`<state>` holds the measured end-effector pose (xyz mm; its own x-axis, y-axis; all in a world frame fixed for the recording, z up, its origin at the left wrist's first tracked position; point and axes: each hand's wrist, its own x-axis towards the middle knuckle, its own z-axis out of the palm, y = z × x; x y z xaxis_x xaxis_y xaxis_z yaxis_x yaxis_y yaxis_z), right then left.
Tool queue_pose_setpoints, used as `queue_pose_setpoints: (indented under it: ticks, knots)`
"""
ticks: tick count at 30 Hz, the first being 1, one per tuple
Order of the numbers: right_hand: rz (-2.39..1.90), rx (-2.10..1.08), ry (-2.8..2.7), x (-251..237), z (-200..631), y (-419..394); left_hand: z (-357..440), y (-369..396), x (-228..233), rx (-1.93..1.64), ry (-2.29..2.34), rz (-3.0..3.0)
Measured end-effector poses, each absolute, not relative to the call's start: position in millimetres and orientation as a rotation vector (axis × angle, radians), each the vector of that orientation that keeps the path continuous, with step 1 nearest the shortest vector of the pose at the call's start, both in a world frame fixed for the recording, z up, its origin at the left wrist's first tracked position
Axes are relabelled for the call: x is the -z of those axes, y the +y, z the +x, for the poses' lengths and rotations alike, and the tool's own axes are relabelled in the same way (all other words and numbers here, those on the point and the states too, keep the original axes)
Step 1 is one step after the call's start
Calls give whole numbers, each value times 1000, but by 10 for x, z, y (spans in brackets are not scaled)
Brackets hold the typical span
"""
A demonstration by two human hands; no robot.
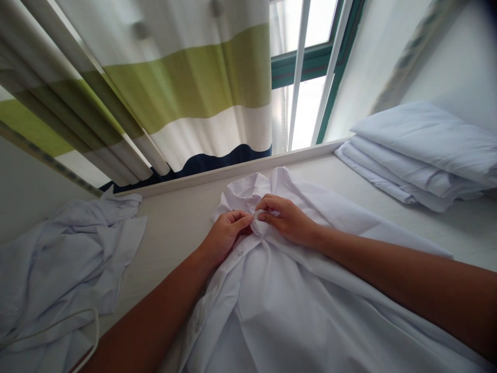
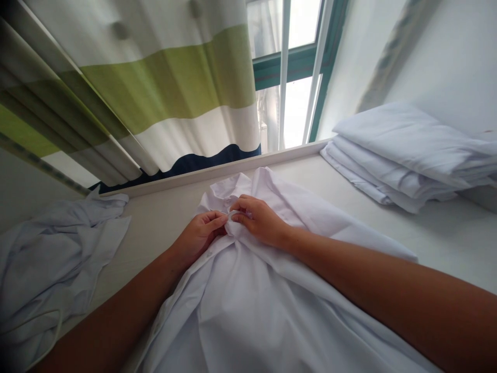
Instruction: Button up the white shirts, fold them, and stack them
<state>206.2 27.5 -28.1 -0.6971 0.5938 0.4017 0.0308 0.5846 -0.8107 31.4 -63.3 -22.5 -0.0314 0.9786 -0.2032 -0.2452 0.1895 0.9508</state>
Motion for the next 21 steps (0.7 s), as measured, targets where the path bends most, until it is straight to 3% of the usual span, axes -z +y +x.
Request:
queue_pose_setpoints:
  ticks: [21]
  knots:
    - [-497, -1089, -2041, 224, 2078, 247, 333, -651, 206, -1267, 1053, 661]
